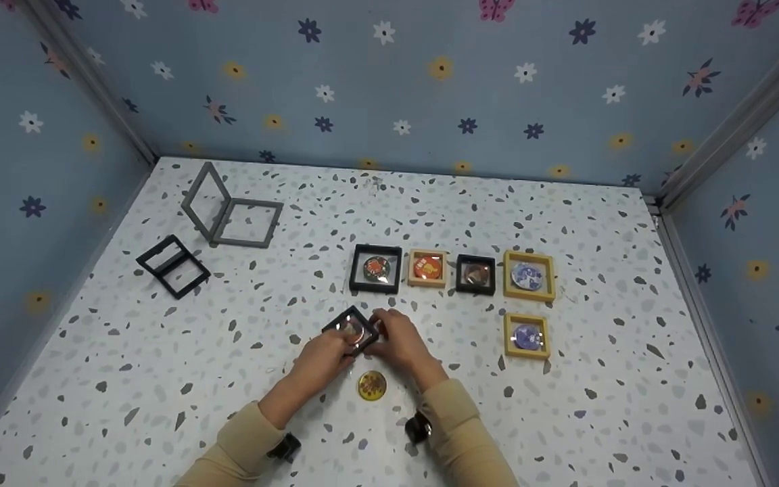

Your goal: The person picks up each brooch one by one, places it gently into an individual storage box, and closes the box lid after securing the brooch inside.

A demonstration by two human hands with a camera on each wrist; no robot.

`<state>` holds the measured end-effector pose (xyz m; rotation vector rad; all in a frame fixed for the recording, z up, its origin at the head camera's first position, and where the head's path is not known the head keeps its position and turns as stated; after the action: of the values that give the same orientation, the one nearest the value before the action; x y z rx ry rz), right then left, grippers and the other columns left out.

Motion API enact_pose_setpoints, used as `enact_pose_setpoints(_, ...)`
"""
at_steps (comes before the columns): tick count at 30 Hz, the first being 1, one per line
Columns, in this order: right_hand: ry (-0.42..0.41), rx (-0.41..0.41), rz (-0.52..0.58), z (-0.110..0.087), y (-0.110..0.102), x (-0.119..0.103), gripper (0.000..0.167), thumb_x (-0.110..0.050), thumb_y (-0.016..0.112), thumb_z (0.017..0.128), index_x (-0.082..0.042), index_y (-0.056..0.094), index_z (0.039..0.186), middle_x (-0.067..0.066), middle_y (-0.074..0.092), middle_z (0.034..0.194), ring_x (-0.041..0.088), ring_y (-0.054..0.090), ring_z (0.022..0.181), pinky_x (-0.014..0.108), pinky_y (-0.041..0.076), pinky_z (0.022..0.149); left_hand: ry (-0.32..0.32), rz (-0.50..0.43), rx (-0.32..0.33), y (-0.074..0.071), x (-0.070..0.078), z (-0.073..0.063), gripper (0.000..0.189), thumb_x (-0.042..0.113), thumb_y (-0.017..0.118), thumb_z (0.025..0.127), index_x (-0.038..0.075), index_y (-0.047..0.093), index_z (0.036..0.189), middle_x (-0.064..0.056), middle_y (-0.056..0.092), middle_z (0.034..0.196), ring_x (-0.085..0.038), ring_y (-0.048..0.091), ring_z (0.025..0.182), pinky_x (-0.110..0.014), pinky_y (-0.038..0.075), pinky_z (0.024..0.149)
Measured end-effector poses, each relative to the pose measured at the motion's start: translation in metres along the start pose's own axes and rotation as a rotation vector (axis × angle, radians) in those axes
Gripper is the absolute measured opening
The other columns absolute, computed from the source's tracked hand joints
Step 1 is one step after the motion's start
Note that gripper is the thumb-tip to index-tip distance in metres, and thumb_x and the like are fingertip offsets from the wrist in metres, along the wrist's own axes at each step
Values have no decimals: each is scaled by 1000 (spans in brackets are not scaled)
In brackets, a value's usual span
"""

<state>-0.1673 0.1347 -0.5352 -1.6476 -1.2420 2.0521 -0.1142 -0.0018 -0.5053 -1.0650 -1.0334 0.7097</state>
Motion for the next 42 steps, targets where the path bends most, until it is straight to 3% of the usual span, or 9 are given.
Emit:
enact_pose_setpoints(8,22,-7,-4,0,0,-1,40,-14,78,63,-8,60,98,-3,54,76,11,48,66,25,43,59,-20,13,-34,1,-1,1,12,10,69,71,8,58,75,-6,59,77,-22,58,69,-30,48,58)
enact_pose_setpoints(16,22,-26,-24,-5,-4,-2,42,-11,77,65,-5,58,102,0,53,79,13,50,69,26,44,61,-15,-96,-75,-2,-3,1,13,9,72,69,6,61,74,-7,58,83,-21,57,75,-30,47,65)
enact_pose_setpoints(21,24,-1,-24,-8,-8,-3,47,-8,76,65,-3,56,107,2,53,83,14,50,73,28,45,63,19,-185,-46,-9,-10,-1,11,12,72,72,6,63,76,-6,59,90,-19,57,77,-30,47,66)
enact_pose_setpoints(24,-31,31,-27,-11,-11,-7,47,-8,76,65,-3,56,108,5,55,89,16,52,77,30,46,66,18,-182,-36,-17,-17,-1,10,14,69,75,6,64,76,-4,58,84,-18,56,71,-29,47,61)
enact_pose_setpoints(28,-188,72,-72,-14,-14,-14,39,-7,75,67,-2,58,103,8,56,95,21,55,83,34,47,72,-9,-141,-52,-30,-28,2,12,15,68,77,4,67,82,-4,55,79,-17,54,69,-30,47,60)
enact_pose_setpoints(31,-307,86,-132,-14,-15,-18,31,-5,74,68,-3,61,96,6,56,94,21,54,87,35,46,76,-16,-108,-52,-41,-38,5,18,15,67,78,1,66,90,-6,56,84,-20,56,74,-32,48,66)
enact_pose_setpoints(35,-394,55,-219,-12,-13,-22,27,-7,75,66,-6,65,91,3,57,91,18,52,87,34,45,78,-10,-58,-6,-55,-52,8,24,15,67,78,-1,64,96,-10,57,90,-24,57,80,-34,49,70)
enact_pose_setpoints(42,-485,12,-356,-9,-7,-26,23,-11,77,63,-13,66,83,-2,58,83,15,51,79,30,40,68,-40,-6,43,-79,-76,17,22,13,66,79,-2,64,95,-11,58,88,-25,58,80,-35,49,68)
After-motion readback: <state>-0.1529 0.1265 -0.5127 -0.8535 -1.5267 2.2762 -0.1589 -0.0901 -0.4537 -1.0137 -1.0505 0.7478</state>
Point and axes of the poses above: each hand's wrist, its own z-axis towards the middle knuckle, its own y-axis out of the palm, x = y × z, the point moved 3 cm from there along z, towards the middle knuckle
